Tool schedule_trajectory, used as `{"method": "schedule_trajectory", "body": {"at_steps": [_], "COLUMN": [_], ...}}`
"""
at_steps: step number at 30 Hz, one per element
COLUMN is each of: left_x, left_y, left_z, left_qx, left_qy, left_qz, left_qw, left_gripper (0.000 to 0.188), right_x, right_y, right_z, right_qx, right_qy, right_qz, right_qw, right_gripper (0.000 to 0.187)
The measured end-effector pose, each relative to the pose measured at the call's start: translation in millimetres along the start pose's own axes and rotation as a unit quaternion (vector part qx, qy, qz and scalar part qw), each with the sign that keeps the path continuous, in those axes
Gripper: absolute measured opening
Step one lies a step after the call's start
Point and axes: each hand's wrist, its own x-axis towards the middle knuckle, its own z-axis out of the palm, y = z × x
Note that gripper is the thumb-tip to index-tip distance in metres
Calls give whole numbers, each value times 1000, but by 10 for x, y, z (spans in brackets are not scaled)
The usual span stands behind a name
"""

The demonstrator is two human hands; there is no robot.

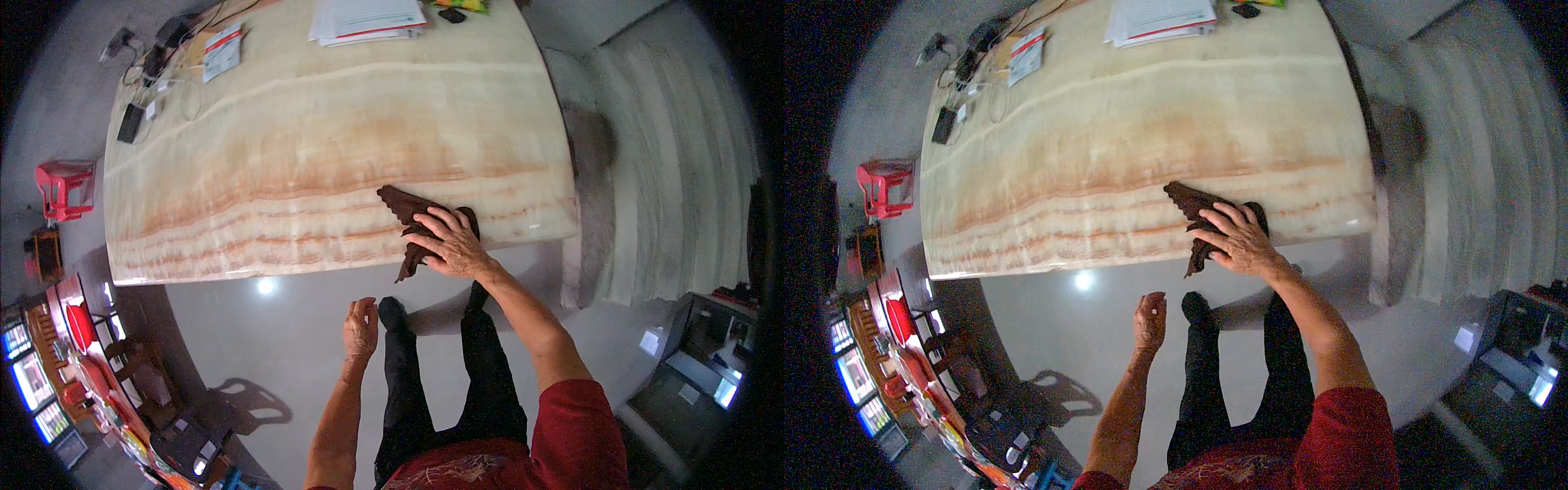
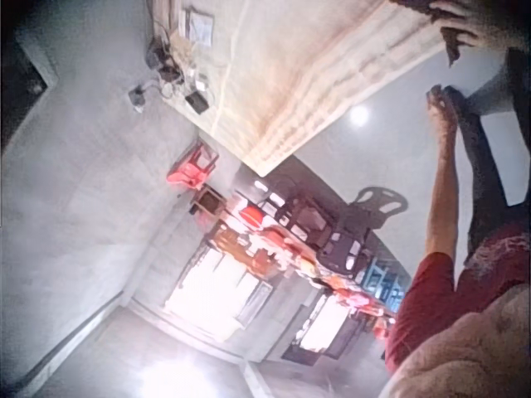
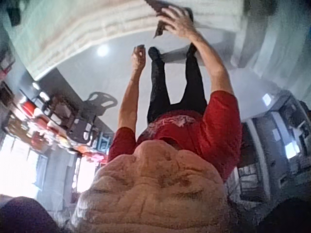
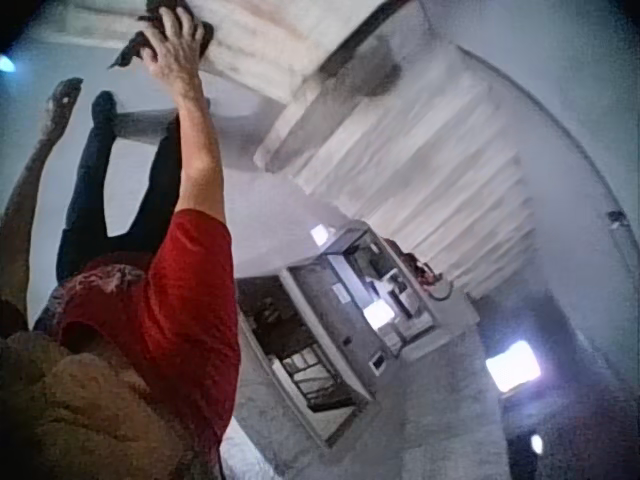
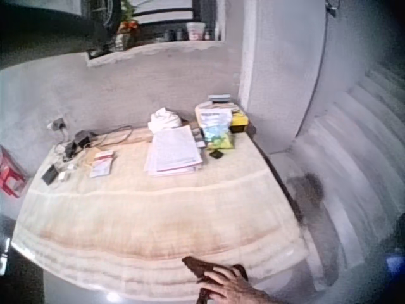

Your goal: The person wipes a light-colored countertop with a dark cloth, then moves to a wooden dining table to wipe it with a white cloth. They return to the countertop and wipe several small items including a snack bag, a phone, and a hairbrush before placing them back.

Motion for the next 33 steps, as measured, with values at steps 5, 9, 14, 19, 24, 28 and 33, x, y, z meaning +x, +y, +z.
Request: {"method": "schedule_trajectory", "body": {"at_steps": [5, 9, 14, 19, 24, 28, 33], "left_x": [140, 271, 449, 589, 714, 971, 1053], "left_y": [724, 1487, 2290, 2365, 2899, 3417, 3547], "left_z": [565, 1127, 1838, 2368, 2237, 1824, 1749], "left_qx": [-18, -19, 27, 24, -268, -374, -120], "left_qy": [-30, -23, -8, -47, -8, 130, 116], "left_qz": [14, 61, 169, 195, 19, 80, 236], "left_qw": [999, 998, 985, 979, 963, 915, 957], "left_gripper": [18, 30, 65, 45, 16, 19, 24], "right_x": [-589, -1045, -1462, -1604, -1794, -1660, -1543], "right_y": [683, 1238, 1627, 1572, 1917, 2063, 2323], "right_z": [-193, -387, -639, -1134, -1490, -2012, -1962], "right_qx": [-63, -40, 55, 317, 497, 565, 398], "right_qy": [75, 108, 127, 150, 240, 293, 350], "right_qz": [83, 150, 159, 166, 249, 286, 151], "right_qw": [992, 982, 978, 922, 796, 716, 834], "right_gripper": [48, 42, 31, 31, 28, 22, 20]}}
